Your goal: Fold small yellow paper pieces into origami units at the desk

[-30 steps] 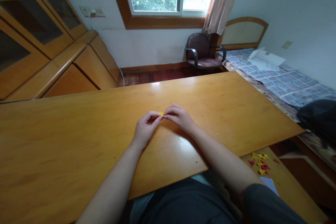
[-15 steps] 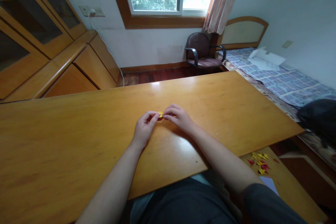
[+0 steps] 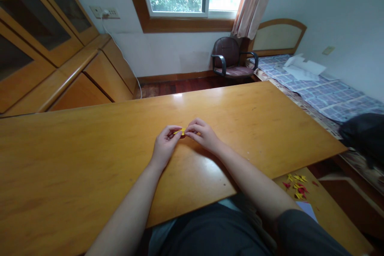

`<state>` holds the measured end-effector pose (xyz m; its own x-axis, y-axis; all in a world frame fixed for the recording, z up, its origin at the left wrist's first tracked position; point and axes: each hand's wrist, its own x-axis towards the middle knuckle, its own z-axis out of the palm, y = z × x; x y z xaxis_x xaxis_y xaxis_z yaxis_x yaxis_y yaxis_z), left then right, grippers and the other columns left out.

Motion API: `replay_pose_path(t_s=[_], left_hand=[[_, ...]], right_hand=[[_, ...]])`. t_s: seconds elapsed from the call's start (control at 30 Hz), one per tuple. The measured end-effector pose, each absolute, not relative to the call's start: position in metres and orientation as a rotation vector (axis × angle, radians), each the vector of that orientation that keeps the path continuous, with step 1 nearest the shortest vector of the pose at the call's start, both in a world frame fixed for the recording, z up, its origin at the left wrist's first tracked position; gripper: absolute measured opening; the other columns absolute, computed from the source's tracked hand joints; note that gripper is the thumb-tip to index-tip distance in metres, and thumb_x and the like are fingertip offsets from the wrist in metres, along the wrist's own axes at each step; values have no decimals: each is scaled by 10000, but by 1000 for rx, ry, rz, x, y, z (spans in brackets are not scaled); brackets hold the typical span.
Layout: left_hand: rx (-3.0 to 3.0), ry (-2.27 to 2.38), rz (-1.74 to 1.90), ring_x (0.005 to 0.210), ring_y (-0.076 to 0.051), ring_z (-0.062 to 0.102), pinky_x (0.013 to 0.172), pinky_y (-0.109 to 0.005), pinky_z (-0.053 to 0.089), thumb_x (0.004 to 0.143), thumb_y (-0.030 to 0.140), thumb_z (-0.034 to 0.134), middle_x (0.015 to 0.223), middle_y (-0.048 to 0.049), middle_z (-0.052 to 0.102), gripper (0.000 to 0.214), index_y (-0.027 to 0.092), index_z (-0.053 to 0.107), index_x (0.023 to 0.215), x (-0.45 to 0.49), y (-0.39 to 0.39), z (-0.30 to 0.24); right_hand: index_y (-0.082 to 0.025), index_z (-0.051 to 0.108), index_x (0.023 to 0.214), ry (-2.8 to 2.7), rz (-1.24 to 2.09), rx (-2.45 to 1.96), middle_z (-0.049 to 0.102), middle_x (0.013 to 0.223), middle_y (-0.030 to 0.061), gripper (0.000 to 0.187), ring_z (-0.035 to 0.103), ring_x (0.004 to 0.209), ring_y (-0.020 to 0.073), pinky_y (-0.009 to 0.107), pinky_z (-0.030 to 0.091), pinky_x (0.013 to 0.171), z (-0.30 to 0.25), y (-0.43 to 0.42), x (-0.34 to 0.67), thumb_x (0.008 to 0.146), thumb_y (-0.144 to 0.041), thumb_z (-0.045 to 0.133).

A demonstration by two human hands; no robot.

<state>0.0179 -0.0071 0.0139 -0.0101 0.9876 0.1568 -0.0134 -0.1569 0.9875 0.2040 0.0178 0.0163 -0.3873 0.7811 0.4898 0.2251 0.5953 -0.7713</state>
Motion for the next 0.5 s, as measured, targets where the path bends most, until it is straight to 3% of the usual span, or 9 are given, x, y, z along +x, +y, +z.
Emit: replay_pose_path(t_s=[0.5], left_hand=[[1547, 1176, 1312, 842, -179, 701, 819, -308, 567, 829, 374, 718, 885, -38, 723, 188, 194, 681, 866, 17, -12, 15]], right_hand=[[-188, 685, 849, -1789, 885, -841, 594, 890, 33, 136, 593, 801, 141, 268, 497, 712, 23, 16, 202, 910, -306, 659]])
